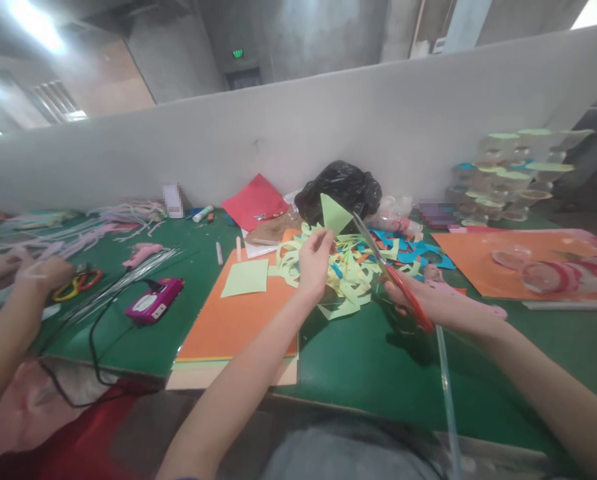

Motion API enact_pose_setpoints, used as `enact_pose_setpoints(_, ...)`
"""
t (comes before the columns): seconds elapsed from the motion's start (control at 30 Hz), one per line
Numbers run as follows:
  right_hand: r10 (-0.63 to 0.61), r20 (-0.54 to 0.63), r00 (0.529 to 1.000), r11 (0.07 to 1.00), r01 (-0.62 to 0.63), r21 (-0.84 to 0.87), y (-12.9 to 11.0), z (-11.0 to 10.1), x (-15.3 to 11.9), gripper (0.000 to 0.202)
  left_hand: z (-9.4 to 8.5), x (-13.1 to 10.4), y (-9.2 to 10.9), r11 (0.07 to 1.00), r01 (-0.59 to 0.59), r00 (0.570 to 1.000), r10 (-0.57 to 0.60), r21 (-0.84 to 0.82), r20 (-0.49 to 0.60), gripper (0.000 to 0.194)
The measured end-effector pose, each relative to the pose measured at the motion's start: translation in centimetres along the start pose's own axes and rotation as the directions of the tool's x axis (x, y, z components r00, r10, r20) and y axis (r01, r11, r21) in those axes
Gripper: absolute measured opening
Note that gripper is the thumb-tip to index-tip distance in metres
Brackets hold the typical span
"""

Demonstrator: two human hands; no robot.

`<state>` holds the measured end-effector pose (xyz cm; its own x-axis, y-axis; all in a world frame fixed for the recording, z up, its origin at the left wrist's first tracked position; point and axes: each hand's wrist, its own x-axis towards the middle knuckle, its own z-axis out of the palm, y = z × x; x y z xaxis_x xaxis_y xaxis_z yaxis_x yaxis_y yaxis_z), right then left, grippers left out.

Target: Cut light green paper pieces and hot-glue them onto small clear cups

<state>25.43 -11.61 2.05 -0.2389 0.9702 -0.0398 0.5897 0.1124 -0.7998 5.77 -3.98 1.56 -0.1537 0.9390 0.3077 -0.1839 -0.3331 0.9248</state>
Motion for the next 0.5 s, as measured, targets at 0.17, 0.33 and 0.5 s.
enact_pose_setpoints(0.17, 0.015, 0.058, 0.998, 0.996, -0.021, 0.091, -1.4, 0.0, -0.3, 0.061, 1.3, -0.9, -0.7, 0.92, 0.242, 0.97, -0.23, -0.309, 0.076, 0.02)
enact_pose_setpoints(0.33, 0.044, 0.052, 0.998, 0.982, -0.052, 0.183, -2.0, -0.1, -0.4, 0.056, 1.6, -1.3, -0.6, 0.873, 0.305, 0.952, -0.269, -0.381, 0.146, 0.027)
enact_pose_setpoints(0.5, 0.083, 0.049, 0.995, 0.968, -0.092, 0.233, -2.4, -0.2, -0.6, 0.05, 1.4, -1.2, -0.8, 0.9, 0.299, 0.952, -0.257, -0.317, 0.166, 0.031)
